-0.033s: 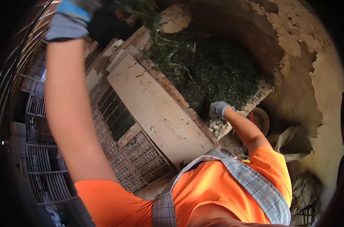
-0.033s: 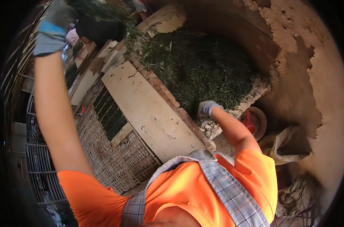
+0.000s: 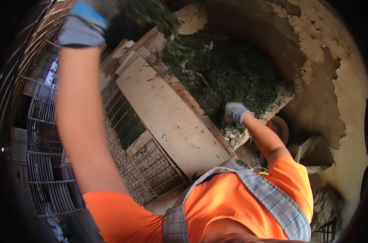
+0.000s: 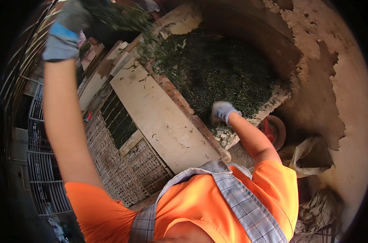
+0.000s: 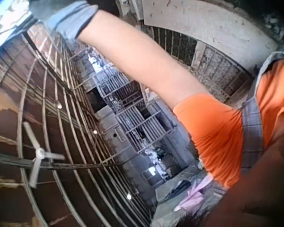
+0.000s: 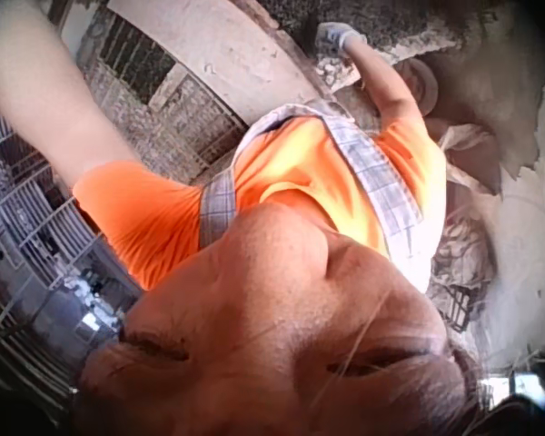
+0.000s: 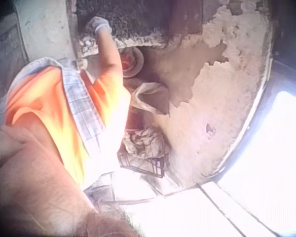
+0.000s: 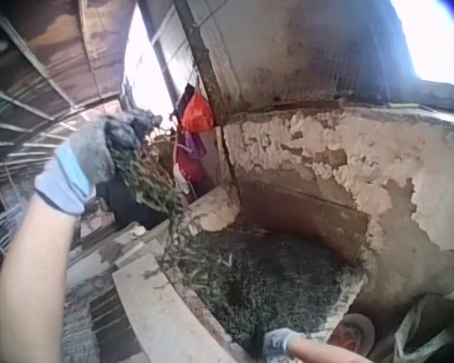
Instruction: The person is grabbing handfuls of green leaves and pressing them into the rectangular slots of wooden trays by hand.
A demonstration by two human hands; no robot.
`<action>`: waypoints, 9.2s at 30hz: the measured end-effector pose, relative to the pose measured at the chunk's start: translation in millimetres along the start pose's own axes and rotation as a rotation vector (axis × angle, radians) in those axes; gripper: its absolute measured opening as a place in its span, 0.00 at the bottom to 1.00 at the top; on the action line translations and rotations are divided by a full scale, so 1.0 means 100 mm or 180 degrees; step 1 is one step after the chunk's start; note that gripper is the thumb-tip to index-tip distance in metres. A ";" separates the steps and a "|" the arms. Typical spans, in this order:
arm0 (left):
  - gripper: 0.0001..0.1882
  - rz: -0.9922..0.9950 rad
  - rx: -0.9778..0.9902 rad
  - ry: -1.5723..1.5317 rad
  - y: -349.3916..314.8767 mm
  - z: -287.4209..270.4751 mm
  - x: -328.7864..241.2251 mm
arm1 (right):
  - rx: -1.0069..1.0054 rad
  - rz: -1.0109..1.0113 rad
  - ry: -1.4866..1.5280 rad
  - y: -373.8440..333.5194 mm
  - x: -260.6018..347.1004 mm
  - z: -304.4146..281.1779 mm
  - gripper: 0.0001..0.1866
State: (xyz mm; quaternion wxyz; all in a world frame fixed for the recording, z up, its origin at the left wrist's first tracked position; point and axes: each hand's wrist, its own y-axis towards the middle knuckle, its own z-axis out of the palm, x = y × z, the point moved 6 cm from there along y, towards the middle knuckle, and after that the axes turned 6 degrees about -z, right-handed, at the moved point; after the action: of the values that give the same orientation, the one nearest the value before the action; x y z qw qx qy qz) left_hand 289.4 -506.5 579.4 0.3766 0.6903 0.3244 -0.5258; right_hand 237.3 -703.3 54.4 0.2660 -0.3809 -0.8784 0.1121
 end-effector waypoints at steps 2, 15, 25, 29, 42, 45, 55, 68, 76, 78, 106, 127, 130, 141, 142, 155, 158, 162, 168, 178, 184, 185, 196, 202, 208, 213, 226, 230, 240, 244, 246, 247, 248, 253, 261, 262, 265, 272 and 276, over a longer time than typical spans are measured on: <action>0.14 -0.0479 -0.0280 -0.1015 -0.20 -0.25 0.81 | -0.1220 0.0581 0.0817 -0.35 0.37 -0.95 0.19; 0.14 -0.2605 -0.0446 -0.2089 -4.15 0.97 4.51 | 0.1458 -0.1203 0.8150 1.37 1.83 1.44 0.13; 0.20 -0.3799 -0.3075 0.2288 -6.62 -0.74 4.26 | -0.1884 0.0465 0.3607 2.01 3.19 1.95 0.31; 0.34 -0.3460 -0.3372 0.4650 -6.32 0.12 4.73 | -0.0919 0.0658 0.0400 1.16 3.57 1.02 0.26; 0.15 -0.1799 -0.2699 0.1959 -4.75 0.34 4.99 | -0.0778 0.1197 0.4067 0.97 1.67 0.73 0.23; 0.27 -0.2465 -0.3308 -0.1075 -4.39 0.29 5.17 | -0.2446 0.0551 0.3961 0.92 1.66 -0.20 0.24; 0.12 -0.2363 -0.3729 0.0575 -4.72 0.41 5.70 | -0.2576 0.0287 0.3265 3.40 -0.13 -0.91 0.19; 0.25 -0.2227 -0.3510 0.2180 -4.33 0.42 5.15 | -0.2400 0.0977 0.3880 3.73 -0.54 0.30 0.16; 0.21 -0.2183 -0.3718 0.1800 -4.46 0.37 5.32 | -0.0693 0.1141 0.0473 3.65 -0.34 0.26 0.29; 0.20 -0.2150 -0.3738 0.2056 -4.39 0.31 5.29 | -0.0943 0.1116 0.1504 3.66 -0.57 0.17 0.22; 0.15 -0.1614 -0.4021 -0.1331 -5.98 0.41 5.15 | -0.1116 -0.1181 0.0303 1.29 4.10 1.59 0.21; 0.23 -0.1480 -0.2891 0.4116 -6.21 0.40 4.32 | -0.0486 -0.1825 -0.0992 0.90 4.27 1.88 0.33; 0.27 -0.1840 -0.2506 0.3014 -5.99 0.41 4.49 | -0.0413 -0.1817 -0.0583 1.10 4.24 2.05 0.35; 0.50 -0.1840 -0.1414 0.3393 -4.16 0.33 4.43 | -0.1337 -0.0318 0.0622 1.44 3.44 2.73 0.23; 0.53 -0.1954 -0.1146 0.3801 -4.06 0.36 4.69 | -0.1132 -0.0419 0.2901 1.50 3.44 2.88 0.24; 0.22 -0.1775 -0.2344 0.3461 -5.23 0.11 4.69 | -0.1424 -0.0960 -0.0723 1.14 3.81 2.08 0.24; 0.24 -0.1925 -0.2779 0.3204 -5.68 0.01 4.67 | -0.0978 -0.0647 -0.0567 1.17 3.77 2.17 0.26; 0.21 -0.2567 -0.4046 -0.0889 -6.25 -0.05 4.84 | -0.0270 -0.0194 -0.0516 1.07 4.02 1.83 0.27; 0.23 -0.0792 -0.4538 -0.2540 -7.07 -0.23 5.22 | -0.0067 -0.0271 -0.0708 1.11 3.94 1.90 0.29; 0.33 -0.1947 -0.1301 0.3966 -5.28 0.75 4.89 | -0.1482 -0.0067 0.0048 0.86 3.18 1.22 0.15; 0.33 -0.2145 -0.1422 0.2732 -5.37 0.50 4.90 | -0.0636 -0.1388 0.3285 1.25 3.52 0.99 0.15; 0.32 -0.2017 -0.1633 0.3151 -5.45 0.46 4.81 | -0.0354 -0.1235 0.3310 1.29 3.51 1.08 0.15; 0.30 -0.2001 -0.2550 0.3943 -6.78 0.56 4.59 | 0.0605 -0.2207 0.2103 1.76 4.19 1.82 0.22; 0.22 -0.1915 -0.3231 0.3433 -6.54 1.02 4.40 | 0.0511 -0.2713 0.1032 2.03 4.65 1.86 0.17; 0.38 -0.3252 -0.3391 0.3008 -5.91 0.77 4.59 | 0.0662 -0.2625 0.1112 2.36 5.24 1.73 0.18; 0.28 -0.2609 -0.4195 0.0197 -5.92 0.73 5.51 | 0.1253 -0.0877 -0.1399 1.93 5.56 2.02 0.26; 0.33 -0.5864 -0.1681 0.4053 -6.12 0.63 6.21 | -0.1063 -0.0697 -0.0298 1.55 4.11 1.25 0.18; 0.32 -0.4754 -0.1656 0.2951 -5.78 0.52 4.58 | -0.0579 0.0188 -0.0312 1.42 3.41 0.76 0.19; 0.27 -0.2646 -0.3887 0.2402 -6.81 0.11 5.37 | 0.0229 -0.1834 -0.2075 1.51 4.52 1.75 0.21; 0.36 -0.2908 -0.3062 0.3994 -6.37 0.30 4.68 | 0.0416 -0.0788 0.0647 1.60 4.16 1.58 0.18; 0.39 -0.2213 -0.2444 0.4431 -6.25 0.37 4.63 | -0.0411 -0.0572 0.0891 1.54 3.88 1.38 0.17; 0.39 -0.2375 -0.2348 0.4187 -6.31 0.39 4.74 | -0.0978 -0.0831 0.0854 1.40 3.90 1.13 0.17; 0.39 -0.2490 -0.2233 0.3962 -6.32 0.40 4.84 | -0.1689 -0.0844 0.1141 1.35 3.72 1.00 0.17; 0.32 -0.1513 -0.3054 0.4031 -5.91 0.57 4.66 | -0.0519 -0.1076 -0.2135 1.25 3.87 1.40 0.29; 0.30 -0.1198 -0.2161 0.3525 -5.65 0.60 4.56 | -0.2551 -0.1700 0.1577 1.09 3.92 0.87 0.19; 0.30 -0.1236 -0.2189 0.3518 -5.66 0.62 4.60 | -0.2504 -0.1604 0.0806 1.14 4.15 0.81 0.21; 0.28 -0.1755 -0.2162 0.2576 -5.73 0.54 4.71 | -0.0869 -0.1407 -0.1032 1.72 4.44 1.07 0.24; 0.25 -0.1754 -0.5288 0.2514 -6.80 0.24 4.65 | -0.1082 -0.2097 -0.0766 1.36 4.37 1.35 0.19; 0.22 -0.1508 -0.4916 0.2701 -6.05 0.14 4.36 | -0.1216 -0.1695 -0.0784 1.37 4.25 1.61 0.15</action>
State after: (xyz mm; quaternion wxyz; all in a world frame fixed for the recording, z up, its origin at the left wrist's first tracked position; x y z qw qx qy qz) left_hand -124.5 -190.2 46.2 0.4652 0.2971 0.8307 0.0720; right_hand -9.4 -299.2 28.0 0.1018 -0.1649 -0.9776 -0.0826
